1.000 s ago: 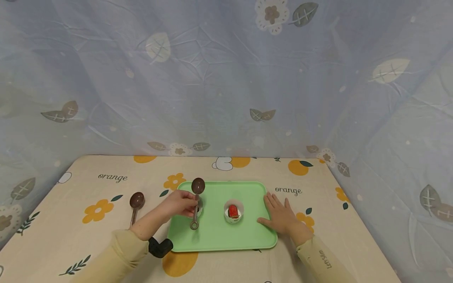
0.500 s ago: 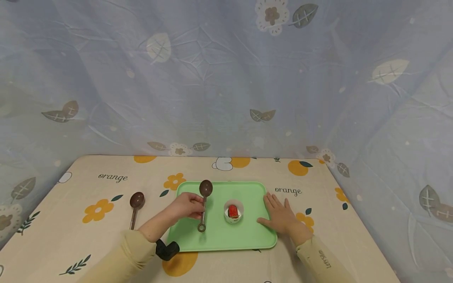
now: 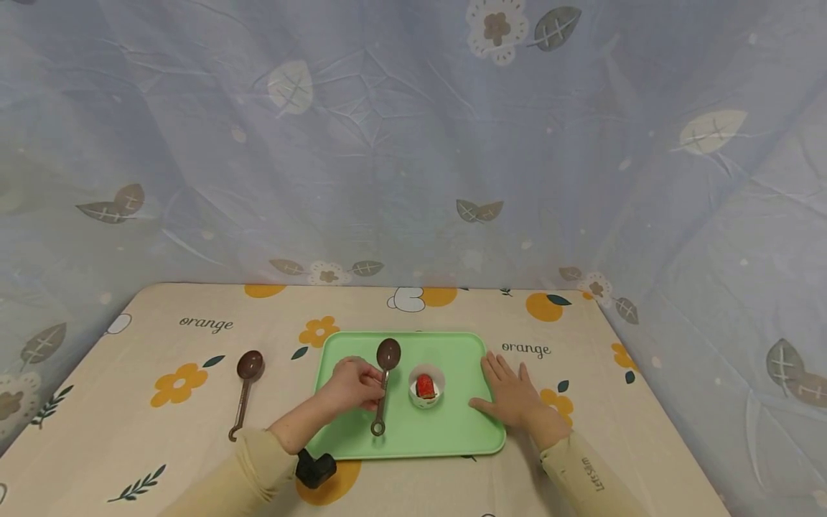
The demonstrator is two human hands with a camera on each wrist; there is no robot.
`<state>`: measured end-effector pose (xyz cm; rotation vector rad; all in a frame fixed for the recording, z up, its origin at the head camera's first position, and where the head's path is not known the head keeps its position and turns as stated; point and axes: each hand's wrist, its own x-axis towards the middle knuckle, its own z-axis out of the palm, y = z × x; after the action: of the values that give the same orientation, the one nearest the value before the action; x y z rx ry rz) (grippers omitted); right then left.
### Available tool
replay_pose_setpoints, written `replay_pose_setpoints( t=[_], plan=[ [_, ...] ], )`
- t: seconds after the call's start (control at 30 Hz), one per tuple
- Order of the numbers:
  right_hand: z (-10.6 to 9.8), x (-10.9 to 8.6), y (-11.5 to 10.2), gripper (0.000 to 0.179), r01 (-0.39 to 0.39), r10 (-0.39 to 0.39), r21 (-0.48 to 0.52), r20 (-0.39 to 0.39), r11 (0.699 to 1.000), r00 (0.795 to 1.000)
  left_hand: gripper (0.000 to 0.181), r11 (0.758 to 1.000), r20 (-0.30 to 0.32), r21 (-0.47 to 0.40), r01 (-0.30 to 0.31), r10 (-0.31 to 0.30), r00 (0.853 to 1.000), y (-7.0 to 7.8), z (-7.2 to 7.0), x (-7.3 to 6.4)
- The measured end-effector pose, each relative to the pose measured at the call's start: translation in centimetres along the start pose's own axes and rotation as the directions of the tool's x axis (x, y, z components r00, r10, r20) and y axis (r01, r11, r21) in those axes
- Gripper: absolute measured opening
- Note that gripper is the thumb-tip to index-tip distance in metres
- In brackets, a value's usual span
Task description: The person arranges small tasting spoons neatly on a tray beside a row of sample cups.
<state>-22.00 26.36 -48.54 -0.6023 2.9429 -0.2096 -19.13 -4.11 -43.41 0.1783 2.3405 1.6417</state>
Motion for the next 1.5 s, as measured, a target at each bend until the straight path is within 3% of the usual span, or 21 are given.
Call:
replay_pose_setpoints(
  t=[0.33,0.63,1.0,1.17,1.5],
  plan=[
    [0.0,0.1,0.1,0.084,0.005,-0.005,-0.004,-0.005,1.000,1.000,0.023,1.000,0.032,0.018,0.006,-0.006,0.999,-0.8,0.9,-0.3],
    [0.3,0.0,0.2,0.086,0.016,-0.015,0.009,-0.020,1.000,1.000,0.017,0.998,-0.012,0.058,-0.030,0.031,0.999,-1.4,2.0,-0.4],
    [0.7,0.1,0.4,0.086,0.002,-0.002,0.002,-0.029,1.000,1.000,0.013,0.994,-0.110,0.084,-0.064,0.073,0.991,-2.4,3.4,-0.8],
    [0.3,0.0,0.2,0.085,-0.004,0.004,0.006,-0.016,1.000,1.000,0.015,0.994,-0.126,0.071,-0.079,0.088,0.988,-2.6,3.5,-0.8],
    [0.3,0.1,0.2,0.086,-0.004,0.004,0.016,-0.001,1.000,1.000,0.029,0.987,-0.117,0.137,-0.081,0.098,0.988,-2.9,3.5,-1.1]
  ],
)
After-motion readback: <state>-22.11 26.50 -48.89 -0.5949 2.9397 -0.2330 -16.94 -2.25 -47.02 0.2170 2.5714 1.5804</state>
